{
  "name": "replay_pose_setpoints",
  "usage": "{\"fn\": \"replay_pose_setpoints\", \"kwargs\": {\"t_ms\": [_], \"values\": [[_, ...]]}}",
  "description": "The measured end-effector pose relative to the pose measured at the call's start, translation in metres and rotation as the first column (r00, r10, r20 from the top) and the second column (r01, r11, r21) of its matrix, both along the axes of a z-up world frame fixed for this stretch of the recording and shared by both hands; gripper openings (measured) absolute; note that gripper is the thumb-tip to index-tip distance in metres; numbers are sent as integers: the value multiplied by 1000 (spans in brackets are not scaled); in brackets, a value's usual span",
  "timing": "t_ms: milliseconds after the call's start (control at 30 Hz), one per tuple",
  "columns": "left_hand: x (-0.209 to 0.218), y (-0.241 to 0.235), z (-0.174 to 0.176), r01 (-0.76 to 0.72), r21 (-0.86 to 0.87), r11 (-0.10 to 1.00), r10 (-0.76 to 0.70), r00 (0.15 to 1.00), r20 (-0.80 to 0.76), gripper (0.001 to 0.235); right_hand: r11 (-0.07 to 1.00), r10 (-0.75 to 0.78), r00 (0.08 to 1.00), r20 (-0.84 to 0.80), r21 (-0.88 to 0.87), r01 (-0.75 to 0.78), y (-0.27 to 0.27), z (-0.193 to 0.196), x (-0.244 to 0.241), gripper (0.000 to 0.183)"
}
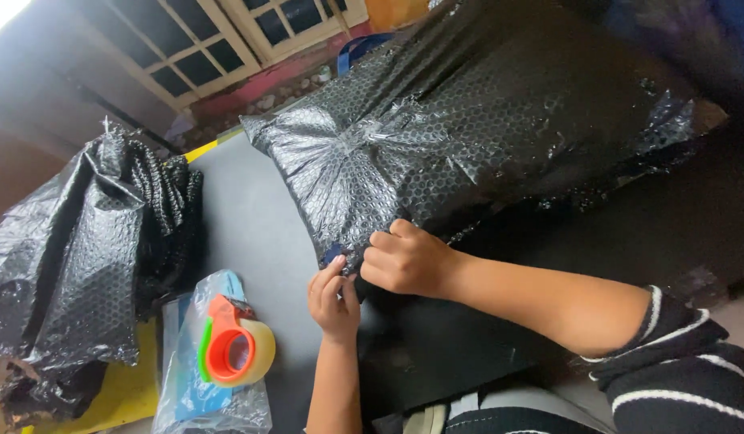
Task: The person wraps a rectangular package in black bubble wrap and secures it with clear packing tape. They apply tape to multiple edges and corners, smooth the wrap, and fold the edges to seal the package.
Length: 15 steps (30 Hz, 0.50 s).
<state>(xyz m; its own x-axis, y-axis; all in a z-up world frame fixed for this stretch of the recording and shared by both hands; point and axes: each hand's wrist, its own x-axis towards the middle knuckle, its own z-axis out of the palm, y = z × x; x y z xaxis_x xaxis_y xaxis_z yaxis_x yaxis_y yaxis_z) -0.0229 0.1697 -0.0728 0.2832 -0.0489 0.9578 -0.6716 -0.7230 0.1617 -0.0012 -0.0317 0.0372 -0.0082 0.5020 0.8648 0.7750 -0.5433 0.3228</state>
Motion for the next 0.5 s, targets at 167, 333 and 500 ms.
{"fn": "replay_pose_setpoints", "kwargs": {"t_ms": [167, 333, 500], "values": [[-1, 0, 1, 30, -25, 999, -31, 999, -25, 16, 999, -45, 999, 23, 14, 45, 1, -8, 18, 30], [-1, 2, 2, 45, -24, 999, -46, 998, -31, 16, 987, 3, 997, -82, 159, 10, -15, -20, 13, 27], [1, 3, -1, 54, -34, 998, -55, 998, -21, 15, 985, 163, 985, -50, 68, -160, -21, -42, -6, 24]]}}
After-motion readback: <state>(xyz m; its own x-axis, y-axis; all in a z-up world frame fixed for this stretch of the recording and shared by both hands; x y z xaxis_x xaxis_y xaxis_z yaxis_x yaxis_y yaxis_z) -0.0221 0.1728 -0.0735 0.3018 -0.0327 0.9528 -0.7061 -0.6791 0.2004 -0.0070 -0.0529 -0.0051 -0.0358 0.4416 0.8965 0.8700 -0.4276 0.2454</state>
